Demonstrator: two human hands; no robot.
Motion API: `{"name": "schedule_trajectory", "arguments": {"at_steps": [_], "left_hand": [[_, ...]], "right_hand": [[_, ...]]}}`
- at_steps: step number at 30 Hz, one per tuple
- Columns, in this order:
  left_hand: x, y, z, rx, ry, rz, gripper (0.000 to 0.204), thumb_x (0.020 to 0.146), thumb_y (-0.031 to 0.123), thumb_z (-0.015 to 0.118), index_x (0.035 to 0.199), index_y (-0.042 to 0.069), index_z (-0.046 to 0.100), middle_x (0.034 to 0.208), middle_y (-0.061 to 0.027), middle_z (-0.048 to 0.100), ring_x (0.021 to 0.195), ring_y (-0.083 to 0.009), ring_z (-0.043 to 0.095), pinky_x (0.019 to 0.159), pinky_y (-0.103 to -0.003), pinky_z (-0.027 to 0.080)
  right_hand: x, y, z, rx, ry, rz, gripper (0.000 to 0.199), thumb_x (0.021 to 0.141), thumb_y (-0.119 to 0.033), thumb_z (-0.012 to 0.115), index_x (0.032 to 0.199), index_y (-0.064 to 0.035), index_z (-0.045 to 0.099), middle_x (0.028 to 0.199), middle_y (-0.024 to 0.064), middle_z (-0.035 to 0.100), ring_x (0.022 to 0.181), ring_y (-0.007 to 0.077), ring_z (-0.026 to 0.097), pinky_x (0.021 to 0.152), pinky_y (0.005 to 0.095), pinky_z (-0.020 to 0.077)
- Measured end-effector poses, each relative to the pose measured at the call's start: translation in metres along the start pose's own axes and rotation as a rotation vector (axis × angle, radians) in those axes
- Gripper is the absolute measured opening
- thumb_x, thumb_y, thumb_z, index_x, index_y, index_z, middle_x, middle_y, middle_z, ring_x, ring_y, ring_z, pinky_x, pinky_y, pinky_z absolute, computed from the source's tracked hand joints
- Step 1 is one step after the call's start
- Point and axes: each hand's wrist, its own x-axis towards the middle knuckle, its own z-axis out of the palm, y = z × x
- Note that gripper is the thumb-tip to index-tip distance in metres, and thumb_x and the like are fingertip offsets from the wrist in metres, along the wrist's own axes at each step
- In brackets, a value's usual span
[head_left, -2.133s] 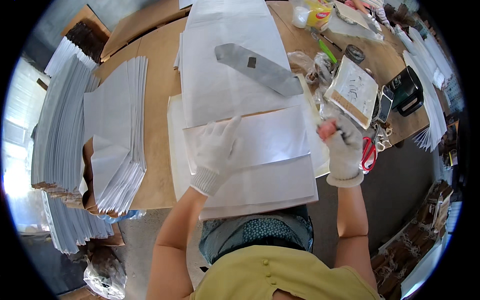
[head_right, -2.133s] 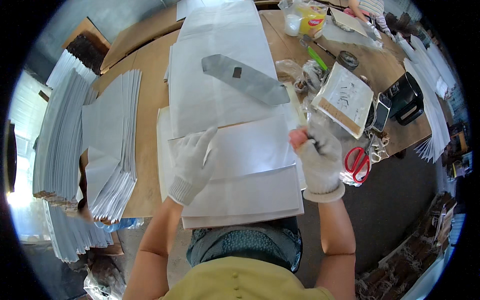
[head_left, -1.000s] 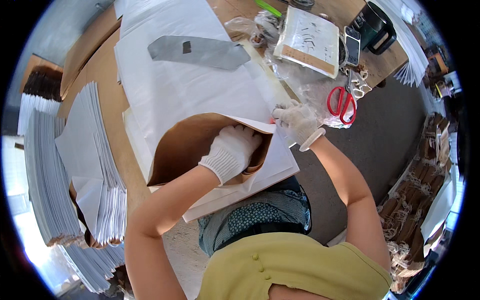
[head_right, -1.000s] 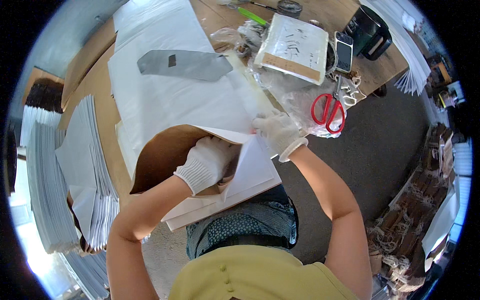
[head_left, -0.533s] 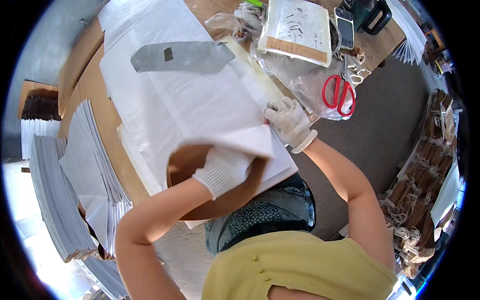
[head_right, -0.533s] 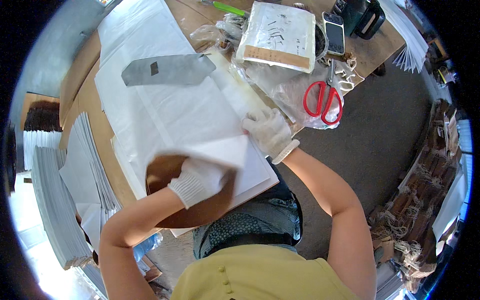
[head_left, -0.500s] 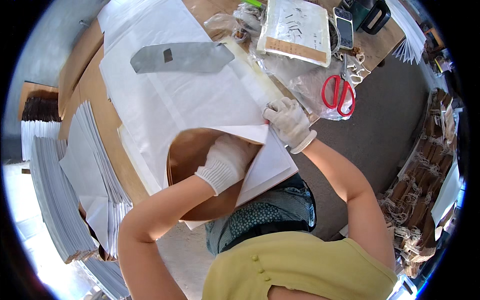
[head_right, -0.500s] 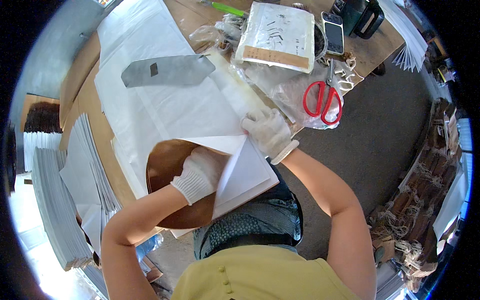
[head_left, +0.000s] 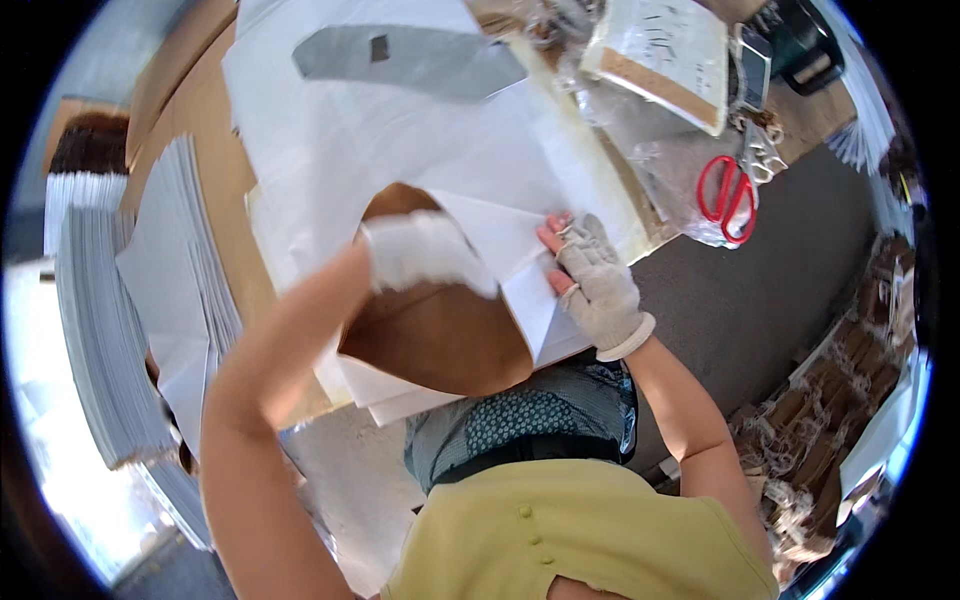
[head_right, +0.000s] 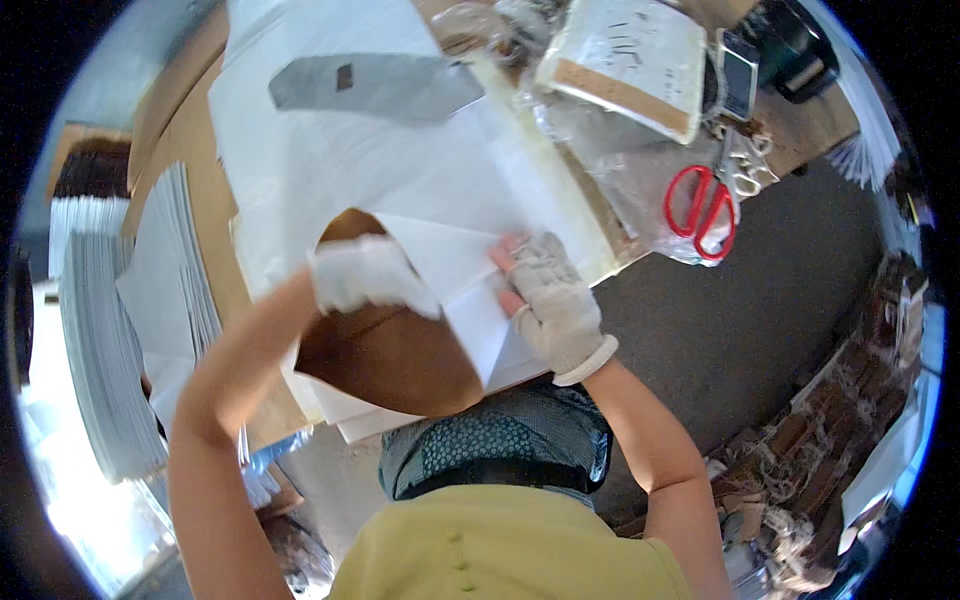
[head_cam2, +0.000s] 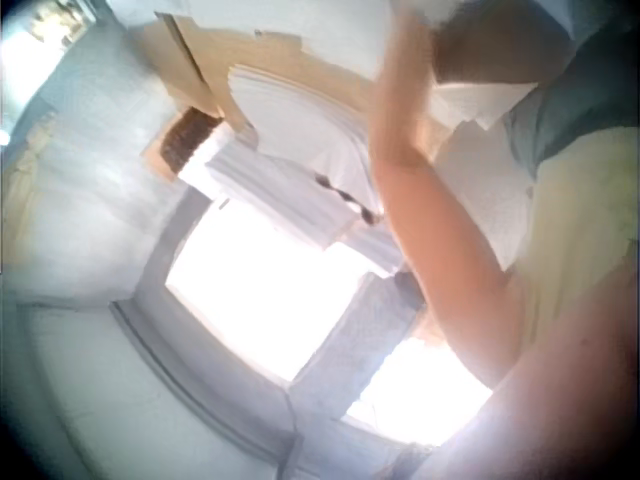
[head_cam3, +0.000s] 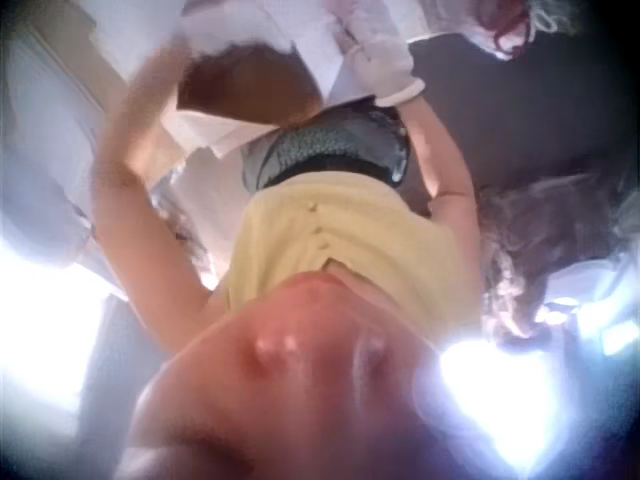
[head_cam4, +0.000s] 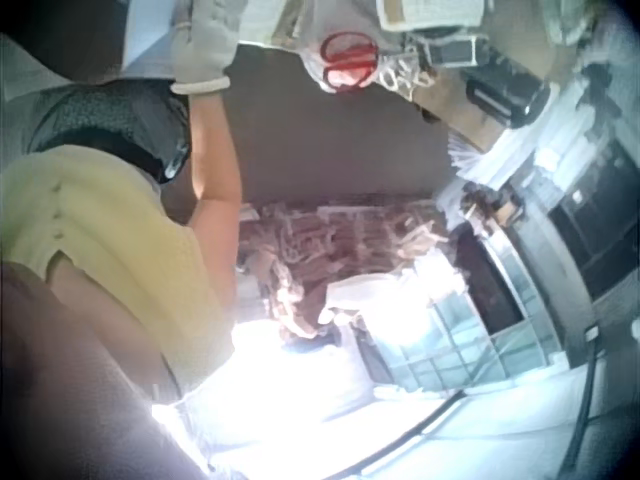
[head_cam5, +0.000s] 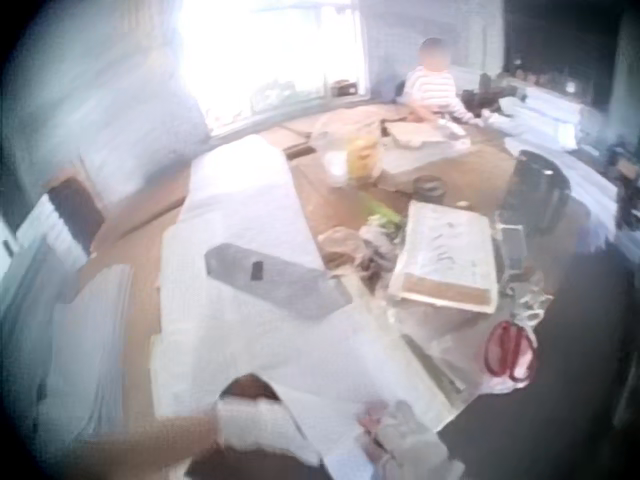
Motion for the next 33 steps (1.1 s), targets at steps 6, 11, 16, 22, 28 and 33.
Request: {"name": "schedule_trajectory", "arguments": {"at_steps": [6,11,16,22,28,33], "left_hand": [[-0.025,-0.026,-0.019,-0.621,0.228,-0.218,0.039,0.100,0.031,0.067,0.127,0.004,0.076,0.104,-0.0097,0.076,0.098,-0.0156,0.070,0.088,-0.030,0.056],[-0.012,-0.035,0.001,-0.145,0.473,-0.209,0.033,0.100,0.033,0.063,0.121,0.011,0.078,0.088,-0.0135,0.075,0.082,-0.0278,0.072,0.078,-0.039,0.057],[-0.001,-0.047,0.004,0.152,0.623,-0.145,0.031,0.097,0.033,0.059,0.117,0.017,0.077,0.099,-0.0211,0.074,0.091,-0.0434,0.070,0.085,-0.050,0.055],[-0.013,-0.046,0.017,0.139,0.639,-0.252,0.031,0.097,0.034,0.060,0.109,0.010,0.075,0.098,-0.0218,0.074,0.094,-0.0431,0.071,0.087,-0.049,0.056],[-0.134,-0.006,0.018,-0.127,0.952,0.017,0.041,0.105,0.034,0.054,0.121,0.001,0.071,0.127,-0.0213,0.071,0.118,-0.0357,0.069,0.100,-0.046,0.054],[-0.150,-0.097,0.122,-0.120,1.303,0.074,0.062,0.110,0.052,0.048,0.144,0.002,0.061,0.141,-0.0214,0.064,0.133,-0.0344,0.060,0.112,-0.042,0.046]], "right_hand": [[0.002,-0.022,0.014,-0.190,-0.083,-0.041,0.062,0.098,-0.034,0.066,0.153,-0.0085,0.055,0.157,0.0202,0.053,0.149,0.0377,0.047,0.129,0.0546,0.0267],[0.004,-0.025,0.030,-0.322,-0.085,-0.059,0.064,0.097,-0.038,0.066,0.155,-0.0118,0.055,0.162,0.0167,0.049,0.153,0.0359,0.042,0.129,0.0555,0.0260],[-0.011,-0.047,0.045,-0.458,-0.169,-0.219,0.058,0.095,-0.039,0.068,0.148,-0.0189,0.061,0.161,0.0115,0.051,0.154,0.0361,0.041,0.130,0.0541,0.0241],[0.009,-0.050,0.048,-0.198,-0.358,-0.386,0.061,0.091,-0.040,0.071,0.146,-0.0148,0.062,0.162,0.0141,0.050,0.151,0.0374,0.044,0.128,0.0517,0.0287],[0.045,-0.048,0.055,-0.351,-0.154,-0.199,0.075,0.092,-0.043,0.070,0.153,-0.0025,0.053,0.165,0.0222,0.042,0.153,0.0404,0.040,0.127,0.0527,0.0309],[0.097,-0.062,0.072,-0.312,-0.262,-0.338,0.082,0.092,-0.045,0.070,0.156,0.0008,0.047,0.165,0.0236,0.041,0.153,0.0411,0.038,0.130,0.0500,0.0271]]}}
